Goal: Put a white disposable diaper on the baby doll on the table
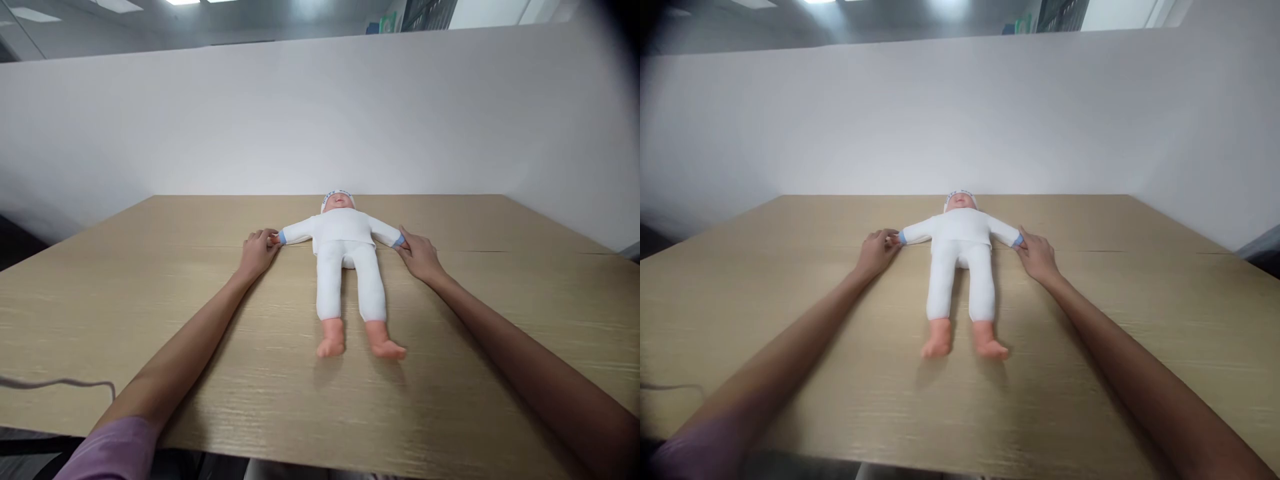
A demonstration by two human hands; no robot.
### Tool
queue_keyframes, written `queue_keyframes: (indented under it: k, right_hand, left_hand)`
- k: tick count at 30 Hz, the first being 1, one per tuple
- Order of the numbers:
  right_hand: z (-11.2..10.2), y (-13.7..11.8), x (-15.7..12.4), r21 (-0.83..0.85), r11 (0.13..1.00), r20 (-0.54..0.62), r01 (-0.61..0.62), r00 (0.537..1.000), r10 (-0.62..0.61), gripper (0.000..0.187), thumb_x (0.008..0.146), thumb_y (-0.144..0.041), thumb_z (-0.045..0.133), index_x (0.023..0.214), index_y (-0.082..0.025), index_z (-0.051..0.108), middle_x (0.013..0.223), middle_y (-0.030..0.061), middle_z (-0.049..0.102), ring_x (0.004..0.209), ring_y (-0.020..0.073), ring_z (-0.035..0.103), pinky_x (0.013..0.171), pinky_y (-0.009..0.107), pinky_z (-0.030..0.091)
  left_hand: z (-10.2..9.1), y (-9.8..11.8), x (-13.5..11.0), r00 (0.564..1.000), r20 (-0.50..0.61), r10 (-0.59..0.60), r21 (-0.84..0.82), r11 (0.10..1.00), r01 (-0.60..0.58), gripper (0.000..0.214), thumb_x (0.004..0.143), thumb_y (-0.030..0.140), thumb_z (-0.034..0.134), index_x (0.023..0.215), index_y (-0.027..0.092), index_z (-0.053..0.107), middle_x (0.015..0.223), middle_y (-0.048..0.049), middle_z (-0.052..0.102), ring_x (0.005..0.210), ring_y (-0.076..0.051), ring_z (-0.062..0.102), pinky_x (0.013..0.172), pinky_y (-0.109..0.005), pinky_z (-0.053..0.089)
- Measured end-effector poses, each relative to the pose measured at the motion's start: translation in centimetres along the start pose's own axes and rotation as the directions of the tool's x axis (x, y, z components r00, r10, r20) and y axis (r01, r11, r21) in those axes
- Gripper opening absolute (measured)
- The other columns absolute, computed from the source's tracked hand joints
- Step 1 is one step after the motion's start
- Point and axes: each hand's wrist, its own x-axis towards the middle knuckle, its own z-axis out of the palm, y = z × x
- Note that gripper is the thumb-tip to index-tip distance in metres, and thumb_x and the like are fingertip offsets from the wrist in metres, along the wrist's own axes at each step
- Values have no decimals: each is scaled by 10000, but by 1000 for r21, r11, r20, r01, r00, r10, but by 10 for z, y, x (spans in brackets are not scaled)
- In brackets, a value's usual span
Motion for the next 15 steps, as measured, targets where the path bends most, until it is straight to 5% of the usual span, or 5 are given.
queue_keyframes:
  k: [10, 15]
  right_hand:
    - [-6, -15, -14, -32, 991, -45, -131, 991, 130, 615, 990, -345, 480, 1550, -92, 483, 1505, 233, 574, 1324, 398, 509, 1089, 555, 430]
    - [-23, -47, -50, -12, 984, -44, -179, 983, 178, 636, 968, -304, 471, 1563, -83, 428, 1542, 263, 512, 1376, 417, 466, 1117, 600, 404]
  left_hand:
    - [-19, 17, -33, 996, -19, -84, -42, 996, 83, 372, 936, 277, 574, 1286, 163, 625, 1329, -196, 662, 1240, -375, 567, 1017, -495, 444]
    - [-55, 65, -66, 994, -77, -81, -126, 989, 71, 401, 927, 302, 607, 1304, 165, 597, 1362, -195, 637, 1299, -369, 530, 1098, -524, 415]
